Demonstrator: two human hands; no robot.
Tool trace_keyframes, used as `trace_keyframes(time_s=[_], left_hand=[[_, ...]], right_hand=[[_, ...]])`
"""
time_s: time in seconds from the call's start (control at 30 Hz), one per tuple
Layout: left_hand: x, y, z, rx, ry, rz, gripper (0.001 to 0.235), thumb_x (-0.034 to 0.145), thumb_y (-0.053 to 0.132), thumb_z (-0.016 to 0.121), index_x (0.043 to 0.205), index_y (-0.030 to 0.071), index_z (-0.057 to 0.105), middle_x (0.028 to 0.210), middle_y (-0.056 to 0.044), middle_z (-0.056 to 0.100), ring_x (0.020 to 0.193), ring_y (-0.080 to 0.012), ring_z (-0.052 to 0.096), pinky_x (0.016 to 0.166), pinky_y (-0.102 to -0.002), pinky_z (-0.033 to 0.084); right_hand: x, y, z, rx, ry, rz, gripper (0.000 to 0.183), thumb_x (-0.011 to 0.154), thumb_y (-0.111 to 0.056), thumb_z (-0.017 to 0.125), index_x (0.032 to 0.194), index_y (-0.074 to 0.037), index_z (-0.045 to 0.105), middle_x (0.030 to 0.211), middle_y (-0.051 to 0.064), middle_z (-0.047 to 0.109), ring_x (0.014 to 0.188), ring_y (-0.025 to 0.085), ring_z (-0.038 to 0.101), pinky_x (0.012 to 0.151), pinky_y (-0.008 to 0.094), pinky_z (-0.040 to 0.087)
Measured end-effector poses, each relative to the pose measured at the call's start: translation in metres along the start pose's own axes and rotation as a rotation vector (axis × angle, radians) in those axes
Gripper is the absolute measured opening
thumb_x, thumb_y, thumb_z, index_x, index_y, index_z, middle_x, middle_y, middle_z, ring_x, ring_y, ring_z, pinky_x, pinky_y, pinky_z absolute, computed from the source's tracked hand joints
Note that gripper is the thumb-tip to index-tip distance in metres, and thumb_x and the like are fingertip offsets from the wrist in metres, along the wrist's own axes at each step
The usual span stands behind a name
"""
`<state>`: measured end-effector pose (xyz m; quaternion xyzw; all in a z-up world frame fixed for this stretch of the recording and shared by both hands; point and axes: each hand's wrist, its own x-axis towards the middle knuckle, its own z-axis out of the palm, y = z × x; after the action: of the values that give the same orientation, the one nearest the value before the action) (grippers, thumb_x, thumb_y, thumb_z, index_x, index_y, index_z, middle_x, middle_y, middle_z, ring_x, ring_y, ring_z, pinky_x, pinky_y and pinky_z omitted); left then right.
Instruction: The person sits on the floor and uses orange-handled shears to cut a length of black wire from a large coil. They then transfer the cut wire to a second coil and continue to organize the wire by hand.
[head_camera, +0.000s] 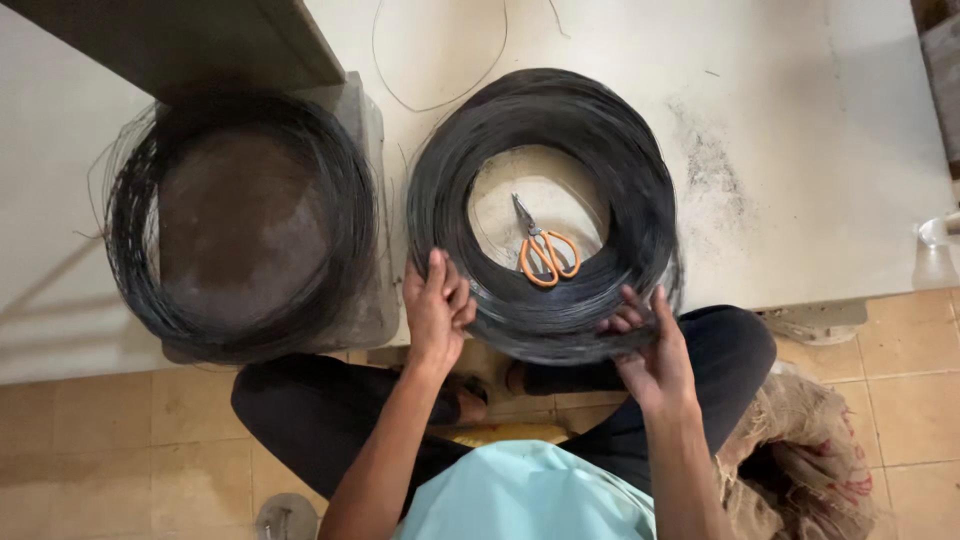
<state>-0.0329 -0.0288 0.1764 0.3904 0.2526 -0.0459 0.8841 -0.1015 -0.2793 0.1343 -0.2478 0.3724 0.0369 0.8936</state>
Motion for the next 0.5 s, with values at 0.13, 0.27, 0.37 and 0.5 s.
trace_keyframes(time_s=[0.13, 0.27, 0.37, 0.5], left_hand=[[-0.005, 0.000, 0.000, -0.072, -0.121, 0.016, 0.016, 0.103, 0.034, 0.049, 0.100, 0.018, 0.048, 0.059, 0.005, 0.023, 0.039, -0.0057, 0.020, 0.028, -0.017, 0.022], [0.000, 0.001, 0.011, -0.098, -0.259, 0.046, 0.027, 0.101, 0.046, 0.046, 0.095, 0.019, 0.048, 0.058, 0.005, 0.021, 0.038, -0.0065, 0.019, 0.027, -0.019, 0.025], [-0.001, 0.003, 0.021, -0.080, -0.293, 0.062, 0.027, 0.101, 0.045, 0.043, 0.093, 0.020, 0.045, 0.057, 0.005, 0.020, 0.037, -0.0071, 0.018, 0.026, -0.020, 0.025], [0.000, -0.001, 0.022, -0.052, -0.375, 0.101, 0.027, 0.102, 0.043, 0.042, 0.086, 0.022, 0.036, 0.056, 0.005, 0.020, 0.037, -0.0077, 0.018, 0.028, -0.020, 0.024]], right_hand=[[-0.007, -0.009, 0.010, -0.166, 0.010, -0.150, 0.033, 0.105, -0.038, 0.052, 0.096, -0.006, 0.057, 0.067, -0.005, 0.031, 0.063, 0.014, 0.045, 0.079, 0.041, 0.051], [-0.015, -0.025, 0.023, -0.292, -0.015, -0.291, 0.027, 0.107, -0.026, 0.049, 0.091, -0.005, 0.056, 0.061, -0.003, 0.031, 0.058, 0.017, 0.046, 0.077, 0.043, 0.052], [-0.024, -0.035, 0.032, -0.337, -0.045, -0.342, 0.025, 0.108, -0.024, 0.046, 0.091, -0.006, 0.052, 0.062, -0.004, 0.028, 0.057, 0.017, 0.042, 0.076, 0.041, 0.049], [-0.032, -0.044, 0.040, -0.377, -0.113, -0.417, 0.025, 0.108, -0.025, 0.045, 0.091, -0.007, 0.049, 0.058, -0.004, 0.028, 0.054, 0.016, 0.041, 0.079, 0.042, 0.050]])
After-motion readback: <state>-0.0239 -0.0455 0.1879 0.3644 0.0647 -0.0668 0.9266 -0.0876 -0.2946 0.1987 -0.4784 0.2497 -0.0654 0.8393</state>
